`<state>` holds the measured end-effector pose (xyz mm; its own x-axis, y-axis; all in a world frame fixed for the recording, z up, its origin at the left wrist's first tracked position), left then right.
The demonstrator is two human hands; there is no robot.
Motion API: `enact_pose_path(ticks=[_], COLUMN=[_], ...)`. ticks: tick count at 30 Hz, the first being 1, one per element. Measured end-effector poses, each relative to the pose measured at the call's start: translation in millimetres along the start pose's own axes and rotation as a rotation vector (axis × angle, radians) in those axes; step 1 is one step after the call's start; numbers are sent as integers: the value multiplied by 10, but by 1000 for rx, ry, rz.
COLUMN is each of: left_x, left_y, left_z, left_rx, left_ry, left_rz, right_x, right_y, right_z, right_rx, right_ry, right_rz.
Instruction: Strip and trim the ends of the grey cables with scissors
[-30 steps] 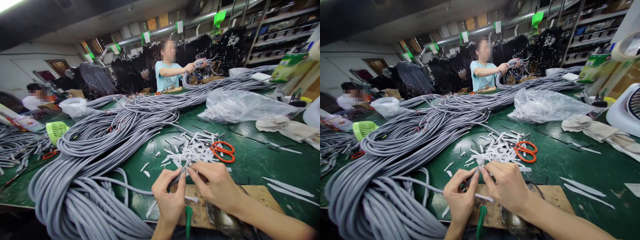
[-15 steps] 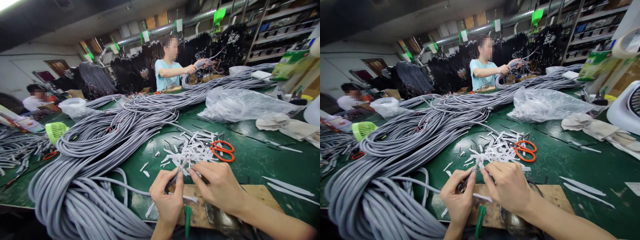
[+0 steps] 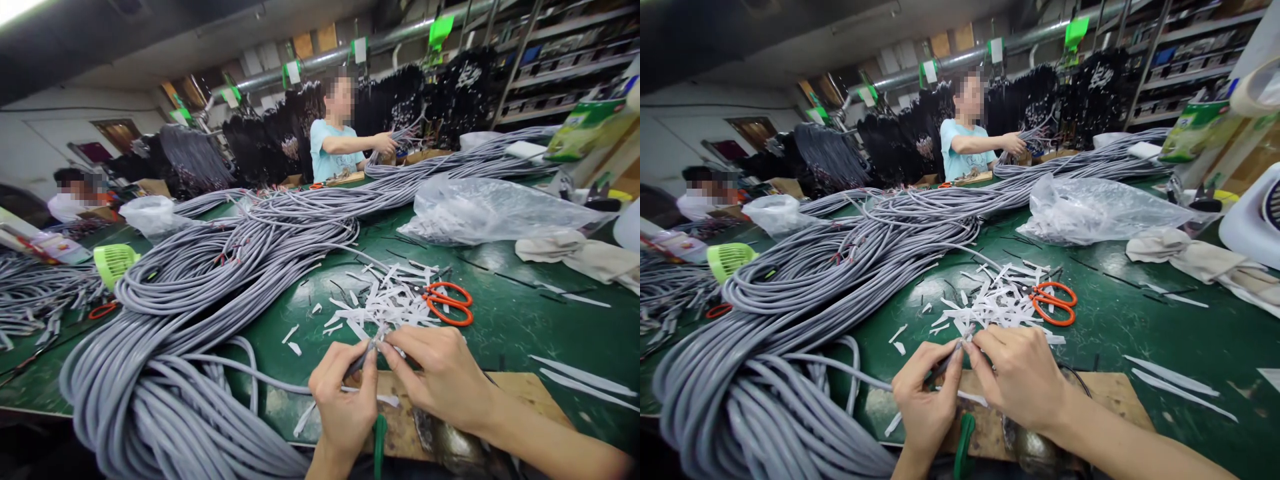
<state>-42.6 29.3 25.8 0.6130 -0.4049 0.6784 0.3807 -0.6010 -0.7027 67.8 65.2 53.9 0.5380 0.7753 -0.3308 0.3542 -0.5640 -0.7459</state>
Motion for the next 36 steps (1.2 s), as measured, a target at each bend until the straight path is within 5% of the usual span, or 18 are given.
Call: enact_pose_path(ticks=[10,15,21,29,36], left_x=[-141,-179,-114,-71,-62], left_y=[-1,20,11,22,51], left_z=[103,85,46,127,128], left_rx=[-104,-86,-49,-151,-190], left_ry=[-82,-30,-24,-12,45], left_rz=[-139,-232,-176,-115,-97], right_x=[-244,-25,58,155,138], right_y=[2,-31,-13,-19,-9], right_z=[-120,-140,-15,-7,57], right_rx=[27,105,6,-39,-105], right_ry=[-257,-194,-160,-320,-334], right_rz=[-108,39,61,259,252])
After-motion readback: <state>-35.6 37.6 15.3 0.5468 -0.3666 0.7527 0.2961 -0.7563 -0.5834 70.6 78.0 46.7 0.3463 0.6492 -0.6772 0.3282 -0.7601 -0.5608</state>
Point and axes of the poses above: each hand's wrist, its own y-axis away from the middle knuckle, its own z-axis out of the palm, x = y × z, the point moved 9 cm from there along -y, towards the middle knuckle, and after that the axes turned 13 degrees about x, right-handed, at the moved point
